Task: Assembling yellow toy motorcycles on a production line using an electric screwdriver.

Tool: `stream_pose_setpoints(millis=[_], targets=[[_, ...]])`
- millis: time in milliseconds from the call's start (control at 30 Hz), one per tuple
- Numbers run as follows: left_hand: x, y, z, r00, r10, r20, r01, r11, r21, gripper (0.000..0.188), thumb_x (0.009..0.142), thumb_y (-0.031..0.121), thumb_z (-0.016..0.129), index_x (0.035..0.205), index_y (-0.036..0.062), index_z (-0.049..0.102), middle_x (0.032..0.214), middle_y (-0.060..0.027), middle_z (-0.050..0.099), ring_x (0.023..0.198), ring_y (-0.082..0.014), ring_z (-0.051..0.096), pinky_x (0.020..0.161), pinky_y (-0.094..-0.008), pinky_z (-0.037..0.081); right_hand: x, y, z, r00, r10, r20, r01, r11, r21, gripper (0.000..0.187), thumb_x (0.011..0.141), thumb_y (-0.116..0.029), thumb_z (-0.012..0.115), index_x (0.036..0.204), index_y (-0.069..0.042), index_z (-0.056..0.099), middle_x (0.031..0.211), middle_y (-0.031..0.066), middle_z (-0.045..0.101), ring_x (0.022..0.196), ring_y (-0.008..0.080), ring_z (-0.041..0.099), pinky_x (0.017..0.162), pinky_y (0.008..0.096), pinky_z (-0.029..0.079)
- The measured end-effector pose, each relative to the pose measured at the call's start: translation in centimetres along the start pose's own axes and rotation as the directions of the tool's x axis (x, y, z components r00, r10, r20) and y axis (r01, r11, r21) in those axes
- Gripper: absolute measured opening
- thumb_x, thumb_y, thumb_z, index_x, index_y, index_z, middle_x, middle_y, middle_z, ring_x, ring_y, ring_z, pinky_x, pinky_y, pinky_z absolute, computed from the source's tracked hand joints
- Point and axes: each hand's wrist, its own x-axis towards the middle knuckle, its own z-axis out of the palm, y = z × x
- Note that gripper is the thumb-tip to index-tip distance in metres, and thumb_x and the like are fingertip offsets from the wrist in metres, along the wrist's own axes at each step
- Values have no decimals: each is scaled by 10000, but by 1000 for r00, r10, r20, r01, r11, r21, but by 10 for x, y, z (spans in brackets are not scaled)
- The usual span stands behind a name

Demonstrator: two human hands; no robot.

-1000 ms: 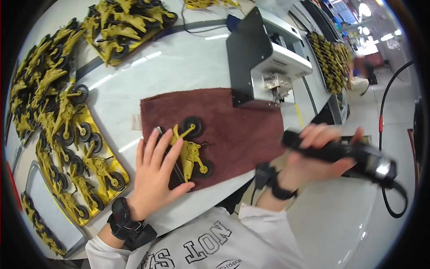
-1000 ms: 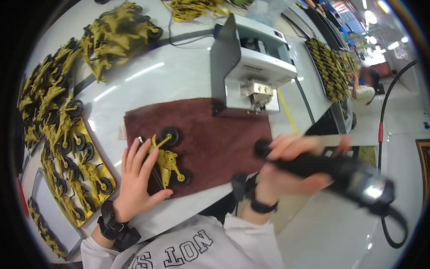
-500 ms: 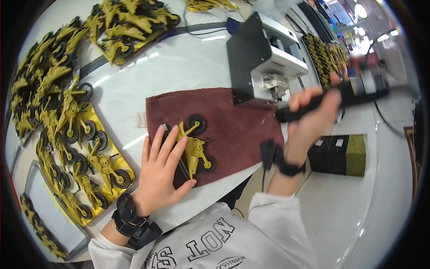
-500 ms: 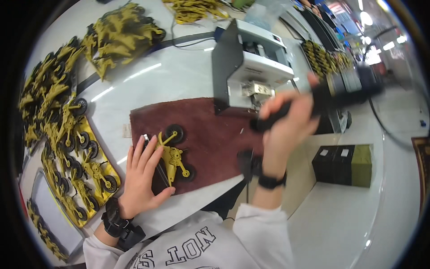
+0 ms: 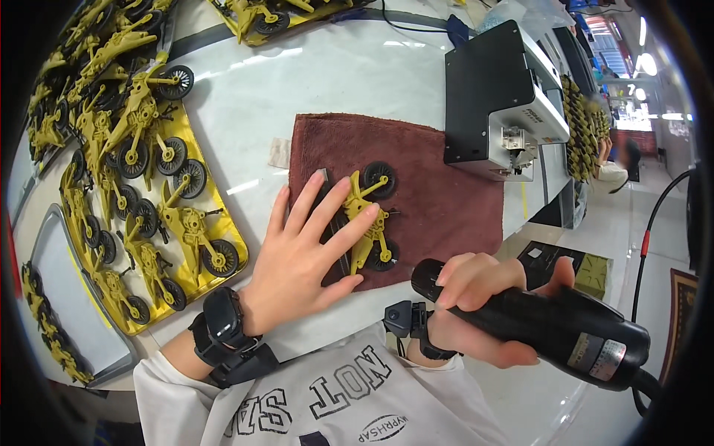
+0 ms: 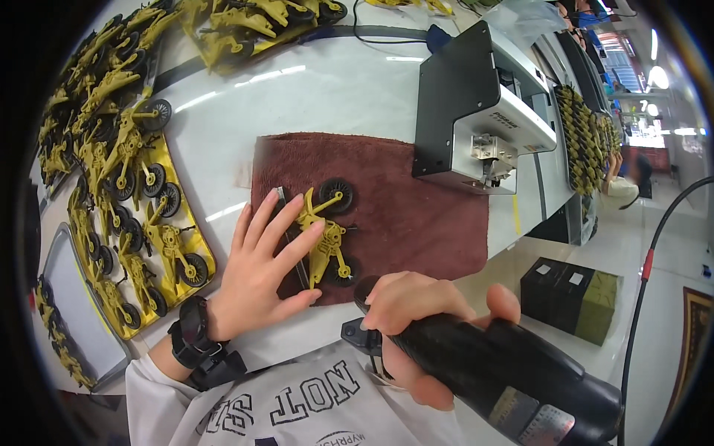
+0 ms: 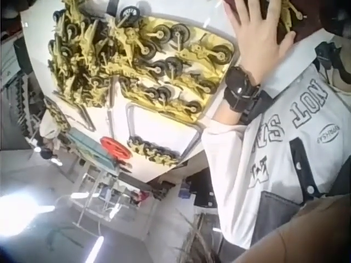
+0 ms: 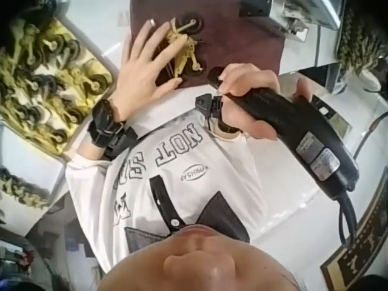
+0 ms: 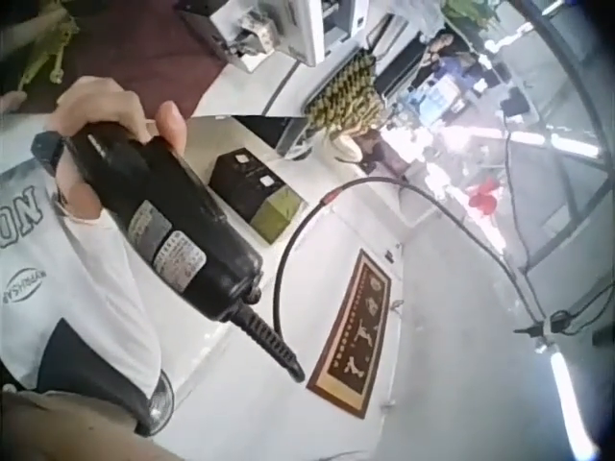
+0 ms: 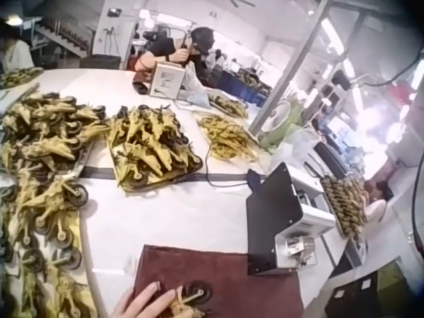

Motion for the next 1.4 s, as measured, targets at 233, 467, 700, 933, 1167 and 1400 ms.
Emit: stream_pose_setpoints(millis=[233,467,700,933,1167,1400], targets=[[1,0,1,1000,2,18,-2,1000,22,731,634,351,752,1318,223,526,1468,-159,318,1367,-403,240,1070,-579,197,-2,22,7,998,3,-60,-12,990,-138,796,866,-437,605,1407,-121,113,801,187,576,613,296,563,555,449,455],[5,3,-1,998,-18,56,16,999,36,691,648,375,771,1294,257,553,1464,-170,313,1357,-419,244,1073,-581,188,0,21,-4,993,92,68,-90,995,-35,694,788,10,696,1323,-102,268,937,201,585,754,295,582,666,425,486],[4,1,0,998,-27,58,25,999,34,693,624,353,785,1275,246,573,1458,-182,317,1350,-430,244,1072,-590,176,0,19,-15,989,38,144,-26,996,-84,753,773,-11,724,1352,-115,254,901,177,601,702,291,596,616,444,492],[4,4,-1,1000,-3,31,3,1000,23,694,628,342,767,1282,219,568,1455,-192,319,1348,-431,249,1076,-588,163,107,-14,-76,813,-418,-405,53,746,-664,740,859,-681,440,1315,-105,353,659,34,482,476,138,447,494,296,428],[-1,-2,2,1000,14,15,-14,999,37,712,639,382,760,1302,234,548,1466,-182,309,1360,-421,241,1072,-586,177,97,4,-86,865,-75,-496,-224,827,-516,808,848,-725,388,1347,-90,358,595,35,459,476,138,450,477,305,415],[-1,-2,-1,1000,21,21,-22,1000,19,725,628,368,768,1307,254,540,1472,-169,306,1365,-408,241,1062,-593,196,63,-7,-24,904,-278,-325,97,874,-476,924,787,-764,448,1420,-114,271,606,75,494,432,165,463,429,311,409]])
